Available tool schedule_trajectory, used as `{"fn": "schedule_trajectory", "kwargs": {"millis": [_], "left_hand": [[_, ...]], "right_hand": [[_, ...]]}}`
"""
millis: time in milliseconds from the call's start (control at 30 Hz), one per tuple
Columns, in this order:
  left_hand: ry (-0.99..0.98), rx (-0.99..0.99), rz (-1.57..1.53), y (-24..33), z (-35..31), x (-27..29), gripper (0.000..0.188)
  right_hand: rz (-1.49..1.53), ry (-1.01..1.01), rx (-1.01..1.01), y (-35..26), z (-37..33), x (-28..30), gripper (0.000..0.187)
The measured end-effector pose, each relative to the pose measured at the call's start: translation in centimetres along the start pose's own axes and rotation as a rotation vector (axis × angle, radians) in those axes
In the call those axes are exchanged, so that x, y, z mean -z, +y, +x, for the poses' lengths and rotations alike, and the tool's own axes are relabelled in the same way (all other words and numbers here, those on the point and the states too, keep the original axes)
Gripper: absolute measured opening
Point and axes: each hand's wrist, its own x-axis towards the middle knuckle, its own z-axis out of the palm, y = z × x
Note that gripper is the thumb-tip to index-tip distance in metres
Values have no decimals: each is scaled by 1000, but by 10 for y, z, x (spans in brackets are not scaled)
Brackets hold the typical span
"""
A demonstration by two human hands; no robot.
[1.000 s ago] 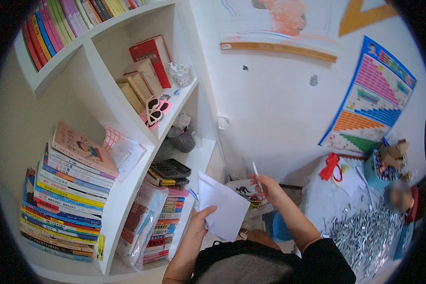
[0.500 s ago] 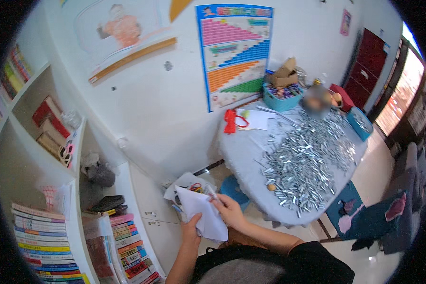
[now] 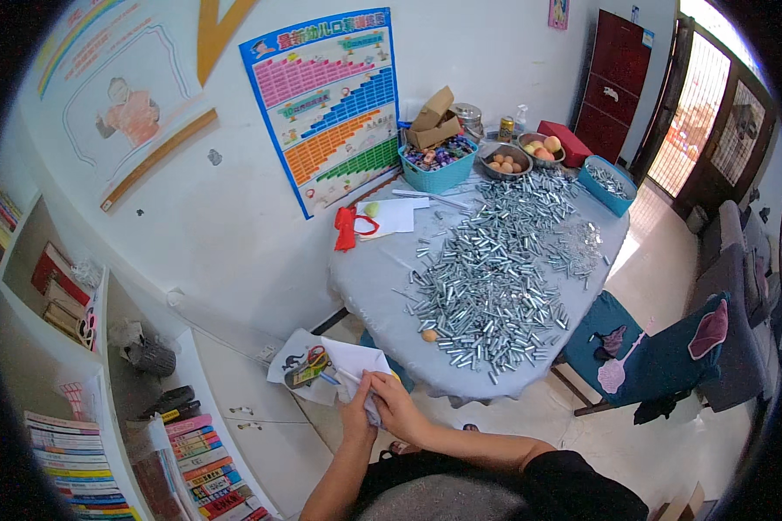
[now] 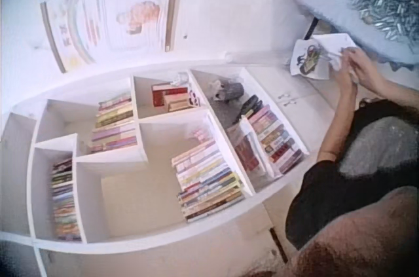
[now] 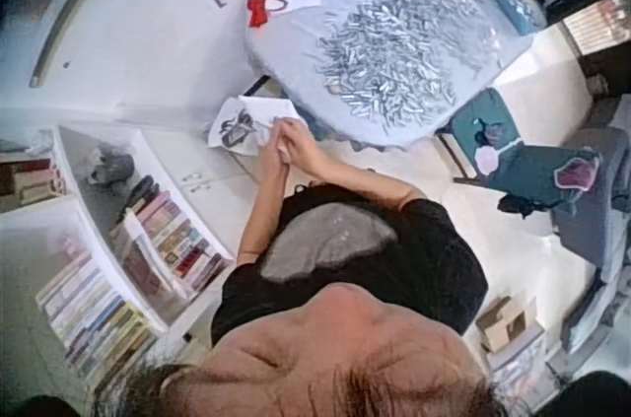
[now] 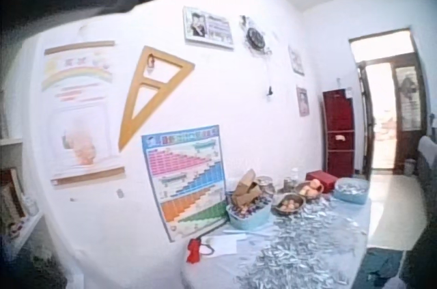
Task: The person organizes various items on a table and a bookshelf. They pick up a yellow container, a calculator, and a pair of sunglasses from the table and place them on the bookshelf. They also handle a piece of paper and a pen, moving them between the table and the shelf.
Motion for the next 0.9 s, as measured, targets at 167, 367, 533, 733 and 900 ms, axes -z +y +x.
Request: {"fn": "schedule_trajectory", "kwargs": {"millis": [167, 367, 533, 733, 900], "left_hand": [[54, 24, -119, -30, -2, -28, 43], [114, 73, -76, -43, -33, -74, 50], [210, 87, -74, -82, -44, -75, 51], [189, 55, -85, -99, -62, -82, 50], [172, 35, -82, -102, -69, -77, 47]], "right_hand": [[-240, -53, 141, 7, -15, 64, 55], [51, -53, -162, 50, -38, 108, 54], [116, -133, -135, 44, -51, 136, 50], [-183, -205, 74, 43, -67, 152, 51], [-276, -303, 168, 24, -72, 158, 57]]}}
